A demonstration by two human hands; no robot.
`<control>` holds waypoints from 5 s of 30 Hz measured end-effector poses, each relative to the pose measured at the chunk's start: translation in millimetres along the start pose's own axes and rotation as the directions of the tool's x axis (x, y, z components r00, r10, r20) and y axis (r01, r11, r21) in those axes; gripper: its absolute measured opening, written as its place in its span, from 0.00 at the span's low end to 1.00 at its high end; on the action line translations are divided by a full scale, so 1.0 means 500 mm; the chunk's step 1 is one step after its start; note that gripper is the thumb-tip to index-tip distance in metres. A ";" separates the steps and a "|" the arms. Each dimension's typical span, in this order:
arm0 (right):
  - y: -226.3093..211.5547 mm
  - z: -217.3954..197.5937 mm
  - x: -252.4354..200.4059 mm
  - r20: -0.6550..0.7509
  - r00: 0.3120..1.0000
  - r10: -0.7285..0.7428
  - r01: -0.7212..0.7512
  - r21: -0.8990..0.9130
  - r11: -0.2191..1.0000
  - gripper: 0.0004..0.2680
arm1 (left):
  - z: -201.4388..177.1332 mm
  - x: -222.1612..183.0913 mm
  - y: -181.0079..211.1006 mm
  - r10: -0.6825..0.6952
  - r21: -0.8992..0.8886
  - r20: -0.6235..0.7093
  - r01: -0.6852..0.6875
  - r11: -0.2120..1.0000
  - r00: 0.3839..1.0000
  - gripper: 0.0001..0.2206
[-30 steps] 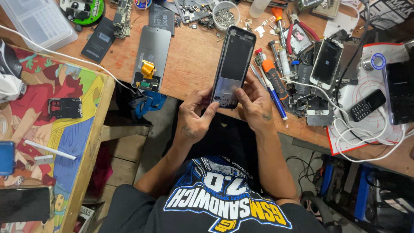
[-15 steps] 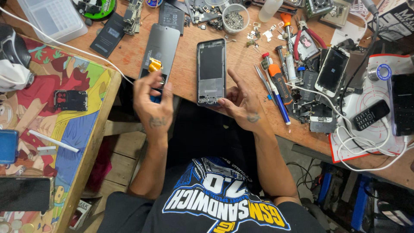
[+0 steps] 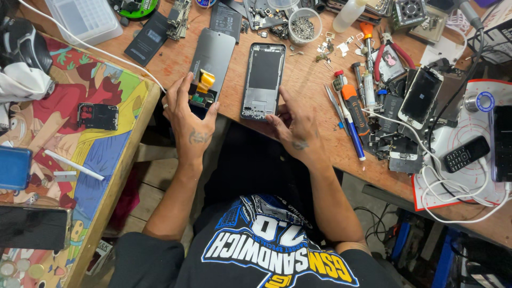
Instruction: The person handles a disassembled smartphone, using a prying tool to work on the device's frame and internal components. They also pick up and inspect other phone parts and tools on the cluttered workbench.
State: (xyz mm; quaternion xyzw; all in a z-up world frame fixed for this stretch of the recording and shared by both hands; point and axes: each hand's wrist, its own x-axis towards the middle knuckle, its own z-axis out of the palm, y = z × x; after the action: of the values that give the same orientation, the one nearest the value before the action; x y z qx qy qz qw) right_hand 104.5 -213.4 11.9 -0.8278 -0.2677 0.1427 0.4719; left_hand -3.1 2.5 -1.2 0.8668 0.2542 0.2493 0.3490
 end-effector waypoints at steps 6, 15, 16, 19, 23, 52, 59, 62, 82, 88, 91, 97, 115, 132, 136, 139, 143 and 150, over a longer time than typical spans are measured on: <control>-0.006 0.007 0.004 -0.014 0.997 -0.075 0.073 -0.109 0.991 0.25 | 0.013 -0.003 0.017 -0.007 -0.019 -0.060 0.006 1.000 0.998 0.36; -0.017 0.029 -0.027 -0.156 0.983 -0.095 0.085 -0.069 0.994 0.20 | 0.015 -0.025 0.034 -0.042 -0.165 -0.163 0.014 0.986 0.986 0.31; -0.016 0.032 -0.030 -0.170 0.981 -0.089 0.078 -0.074 0.994 0.19 | 0.011 -0.024 0.032 -0.081 -0.204 -0.166 0.046 0.978 0.983 0.30; -0.010 0.037 -0.035 -0.194 0.971 -0.139 0.121 -0.102 0.987 0.17 | 0.001 -0.020 0.025 -0.056 -0.300 -0.198 -0.006 0.954 0.979 0.27; -0.003 0.037 -0.040 -0.195 0.968 -0.156 0.132 -0.130 0.983 0.16 | -0.010 -0.021 0.017 -0.094 -0.382 -0.189 0.015 0.924 0.977 0.22; 0.004 0.039 -0.048 -0.228 0.957 -0.178 0.186 0.013 0.982 0.14 | 0.010 -0.018 -0.042 -0.275 -0.626 -0.134 0.134 0.768 0.952 0.10; 0.013 0.040 -0.048 -0.205 0.957 -0.204 0.215 0.034 0.976 0.12 | 0.008 -0.053 -0.039 -0.312 -0.612 -0.160 0.154 0.776 0.936 0.11; 0.022 0.034 -0.047 -0.193 0.956 -0.221 0.230 0.027 0.973 0.11 | 0.010 -0.067 -0.031 -0.318 -0.614 -0.213 0.127 0.779 0.924 0.11; 0.043 0.053 -0.085 -0.272 0.908 -0.317 0.386 0.254 0.887 0.10 | -0.082 -0.224 0.050 -0.339 -0.694 -0.222 0.097 0.714 0.914 0.07; -0.011 0.108 -0.124 0.202 0.941 -0.272 -0.120 0.950 0.288 0.17 | -0.122 -0.238 0.059 -0.228 -0.650 -0.087 0.118 0.751 0.970 0.05; -0.047 0.129 -0.147 0.265 0.926 -0.268 -0.222 0.958 0.179 0.14 | -0.151 -0.255 0.058 -0.077 -0.650 -0.100 -0.006 0.760 0.992 0.05; -0.117 0.207 -0.209 0.354 0.890 -0.287 -0.307 0.931 0.195 0.10 | -0.256 -0.343 0.021 -0.190 -0.687 -0.068 0.092 0.721 0.980 0.06; -0.389 0.607 -0.314 0.815 0.311 -0.489 -0.668 0.554 0.497 0.09 | -0.487 -0.720 -0.175 -0.630 -0.703 -0.669 -0.062 0.708 0.396 0.14; -0.395 0.639 -0.334 0.847 0.264 -0.461 -0.387 0.531 0.754 0.13 | -0.509 -0.677 -0.252 -0.533 -0.502 -0.845 -0.268 0.822 -0.052 0.12; -0.391 0.643 -0.334 0.846 0.274 -0.457 -0.389 0.532 0.752 0.14 | -0.497 -0.656 -0.250 -0.548 -0.512 -0.835 -0.291 0.808 -0.054 0.12; -0.389 0.643 -0.336 0.854 0.278 -0.440 -0.393 0.519 0.759 0.14 | -0.491 -0.642 -0.249 -0.573 -0.534 -0.819 -0.319 0.783 -0.033 0.11; -0.390 0.637 -0.332 0.854 0.289 -0.433 -0.385 0.518 0.764 0.14 | -0.487 -0.646 -0.241 -0.596 -0.576 -0.803 -0.253 0.777 -0.004 0.09; -0.388 0.624 -0.325 0.848 0.319 -0.424 -0.364 0.522 0.771 0.14 | -0.484 -0.693 -0.219 -0.595 -0.597 -0.786 0.044 0.801 0.168 0.08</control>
State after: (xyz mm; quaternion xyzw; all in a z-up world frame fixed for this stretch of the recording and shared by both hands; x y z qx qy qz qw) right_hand -240.3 -7.4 15.1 -0.3632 -0.4415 0.6691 0.4747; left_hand -438.3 -26.2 -16.6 0.3462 0.5304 0.6893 0.3519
